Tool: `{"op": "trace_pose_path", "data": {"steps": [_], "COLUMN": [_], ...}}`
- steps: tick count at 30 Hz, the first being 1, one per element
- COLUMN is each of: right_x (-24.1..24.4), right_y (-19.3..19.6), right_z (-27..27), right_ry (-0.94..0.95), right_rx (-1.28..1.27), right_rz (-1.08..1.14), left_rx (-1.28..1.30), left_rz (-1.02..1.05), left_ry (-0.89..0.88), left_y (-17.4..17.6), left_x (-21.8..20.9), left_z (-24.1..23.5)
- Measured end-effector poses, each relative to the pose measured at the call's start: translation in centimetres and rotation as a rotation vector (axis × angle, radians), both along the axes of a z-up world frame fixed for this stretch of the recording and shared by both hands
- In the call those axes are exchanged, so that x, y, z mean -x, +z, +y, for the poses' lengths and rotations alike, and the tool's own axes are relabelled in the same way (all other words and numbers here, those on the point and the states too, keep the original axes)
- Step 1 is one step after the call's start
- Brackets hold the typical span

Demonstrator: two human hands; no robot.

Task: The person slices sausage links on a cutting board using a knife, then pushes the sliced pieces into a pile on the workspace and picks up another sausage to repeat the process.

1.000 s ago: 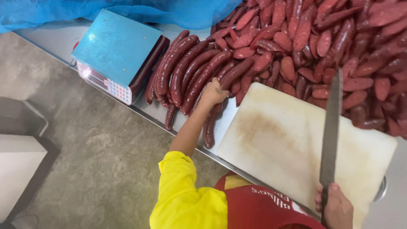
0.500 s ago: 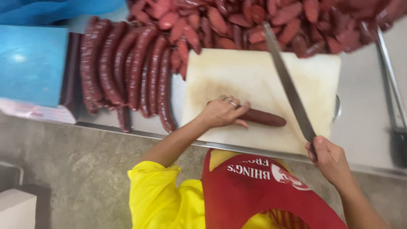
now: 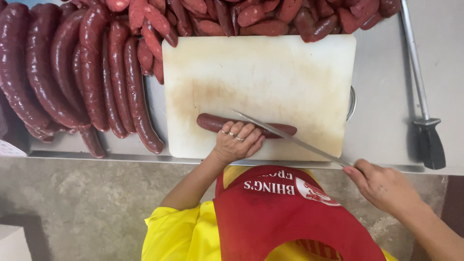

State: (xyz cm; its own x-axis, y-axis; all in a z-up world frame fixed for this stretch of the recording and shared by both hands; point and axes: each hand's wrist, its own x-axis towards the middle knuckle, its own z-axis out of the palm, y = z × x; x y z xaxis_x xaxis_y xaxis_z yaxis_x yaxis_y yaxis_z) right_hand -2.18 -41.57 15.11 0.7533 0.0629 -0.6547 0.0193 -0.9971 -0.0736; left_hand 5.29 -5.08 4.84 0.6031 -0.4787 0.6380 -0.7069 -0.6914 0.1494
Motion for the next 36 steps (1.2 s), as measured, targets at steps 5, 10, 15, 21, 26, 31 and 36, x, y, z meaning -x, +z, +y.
{"op": "trace_pose_path", "data": {"steps": [5,10,15,21,26,31,36], "right_x": [-1.5,-6.6,-7.5,-3.4,1.4,-0.9,-6.5], "right_y": [-0.3,-6.1,-7.1,-4.9,-0.9,-2.7,-6.6], "right_z": [-1.1,6.4,9.7,0.3,-2.2,1.8,11.6], "right_ry": [-0.037,-0.029,-0.011,-0.145,-0.016,-0.074,-0.025], "right_rx": [0.124,-0.243,-0.303,-0.126,0.15,-0.045,-0.332], "right_rz": [0.272,0.11,-0.018,0.187,0.301,0.257,-0.069], "left_rx": [0.051,0.057,0.084,0.087,0.068,0.076,0.069], "left_rz": [-0.013,0.061,0.021,-0.034,-0.041,0.027,0.067], "left_ry": [0.018,0.003,-0.059,-0.145,-0.129,-0.108,-0.13], "left_y": [-0.5,-0.7,-0.8,-0.7,-0.1,-0.2,-0.4], "left_x": [-0.3,-0.7,-0.4,-1.4,-1.4,-1.2,-0.8], "left_z": [-1.1,-1.2,-0.7,-0.6,-0.8,-0.7,-0.6]}}
